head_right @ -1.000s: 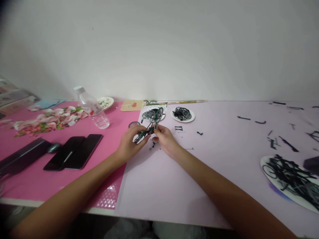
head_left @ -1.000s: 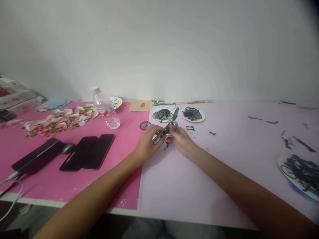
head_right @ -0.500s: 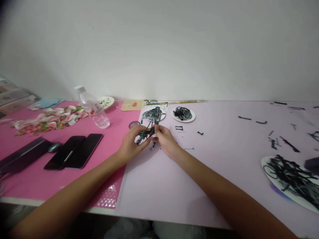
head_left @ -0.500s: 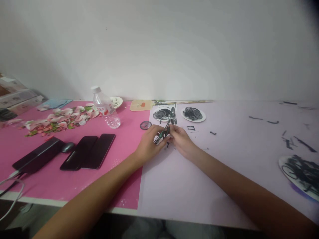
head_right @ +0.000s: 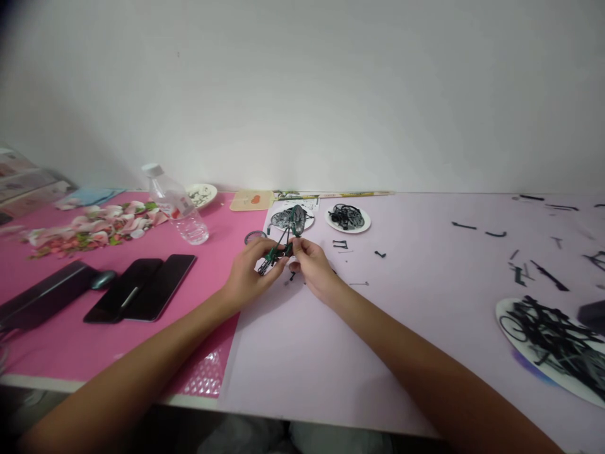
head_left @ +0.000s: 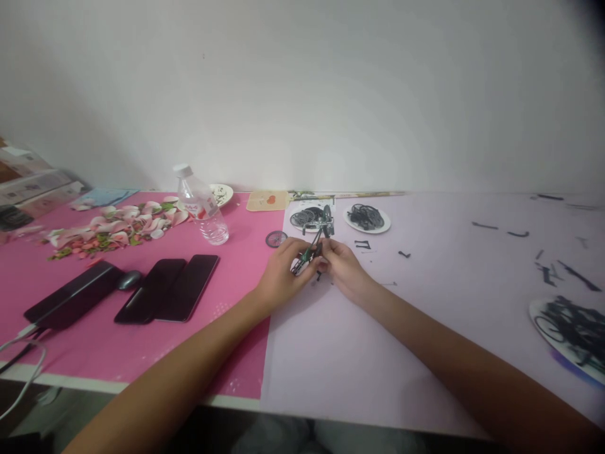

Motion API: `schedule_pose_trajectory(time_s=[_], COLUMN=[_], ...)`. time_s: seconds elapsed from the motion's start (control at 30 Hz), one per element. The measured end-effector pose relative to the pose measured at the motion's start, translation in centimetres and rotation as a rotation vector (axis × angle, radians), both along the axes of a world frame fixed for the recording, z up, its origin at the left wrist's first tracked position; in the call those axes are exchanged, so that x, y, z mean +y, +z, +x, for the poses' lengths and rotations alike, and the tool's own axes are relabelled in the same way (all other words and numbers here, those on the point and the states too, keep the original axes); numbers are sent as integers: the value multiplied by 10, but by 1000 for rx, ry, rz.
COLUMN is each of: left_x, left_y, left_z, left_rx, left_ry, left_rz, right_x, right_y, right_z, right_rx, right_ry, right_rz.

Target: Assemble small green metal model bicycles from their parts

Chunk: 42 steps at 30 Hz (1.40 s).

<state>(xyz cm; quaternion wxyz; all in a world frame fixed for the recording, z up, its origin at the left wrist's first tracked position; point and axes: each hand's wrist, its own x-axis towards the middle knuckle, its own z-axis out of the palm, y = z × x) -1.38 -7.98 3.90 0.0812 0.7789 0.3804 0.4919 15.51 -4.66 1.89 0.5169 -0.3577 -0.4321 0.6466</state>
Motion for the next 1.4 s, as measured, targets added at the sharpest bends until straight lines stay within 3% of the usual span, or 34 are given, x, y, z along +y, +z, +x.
schedule_pose_trajectory(time_s=[0.43,0.87,1.4], left_x=[0,4,-1], left_y=[-1,-3,1], left_z=[1,1,3], left_rx=[-136,-281,-244], left_ry=[60,79,70], left_rz=[-150,-299,-259], right_x=[-3,-5,-4], right_y=[3,7,2], right_z=[-3,-2,-3], right_rx=[-35,-10,-119], right_ry=[-63,-30,-111], right_rz=[33,74,83])
